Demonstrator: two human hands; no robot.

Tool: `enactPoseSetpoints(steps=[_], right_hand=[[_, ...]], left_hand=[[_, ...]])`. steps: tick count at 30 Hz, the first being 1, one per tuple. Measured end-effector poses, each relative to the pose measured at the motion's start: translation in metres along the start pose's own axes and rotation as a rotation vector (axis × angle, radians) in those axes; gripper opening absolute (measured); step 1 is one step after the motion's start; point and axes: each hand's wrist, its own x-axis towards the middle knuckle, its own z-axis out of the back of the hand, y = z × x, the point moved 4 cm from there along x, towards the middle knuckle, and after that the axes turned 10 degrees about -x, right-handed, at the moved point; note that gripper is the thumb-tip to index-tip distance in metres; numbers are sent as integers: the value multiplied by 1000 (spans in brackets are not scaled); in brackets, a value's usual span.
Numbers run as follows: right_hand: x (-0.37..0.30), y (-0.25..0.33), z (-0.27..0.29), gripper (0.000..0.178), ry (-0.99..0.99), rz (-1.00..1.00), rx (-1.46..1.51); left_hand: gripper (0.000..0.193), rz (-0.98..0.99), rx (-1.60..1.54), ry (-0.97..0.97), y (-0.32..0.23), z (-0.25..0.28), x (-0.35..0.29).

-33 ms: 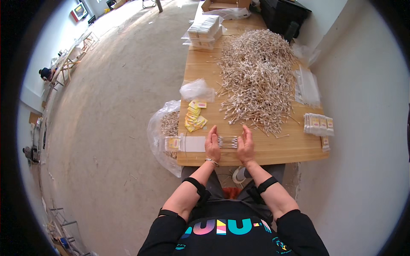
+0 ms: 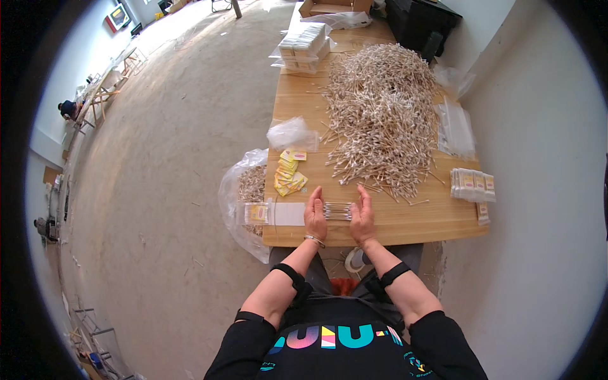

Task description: Counting and packaging bundles of cotton swabs into plastic bags.

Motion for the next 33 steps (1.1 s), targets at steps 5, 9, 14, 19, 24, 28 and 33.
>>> enactPoseSetpoints(steps=[5, 9, 14, 19, 24, 28, 33], right_hand=[[-9, 15, -25, 48, 45, 94, -141], [-4, 20, -20, 45, -102, 210, -303], [23, 22, 13, 28, -238, -83, -886], [44, -5, 25, 17, -60, -183, -886], [50, -16, 33, 14, -1, -191, -848], [56, -15, 31, 7, 151, -82, -654], [53, -12, 15, 6, 236, 144, -671]], left_hand=[[41, -12, 79, 18, 1, 1, 0], [40, -37, 138, 32, 1, -2, 0], [39, -55, 134, 22, 0, 4, -1], [38, -19, 145, 21, 0, 0, -1], [43, -26, 104, 41, 0, -1, -1], [38, -35, 87, 9, 2, 4, -1], [41, -35, 104, 18, -1, -5, -1]])
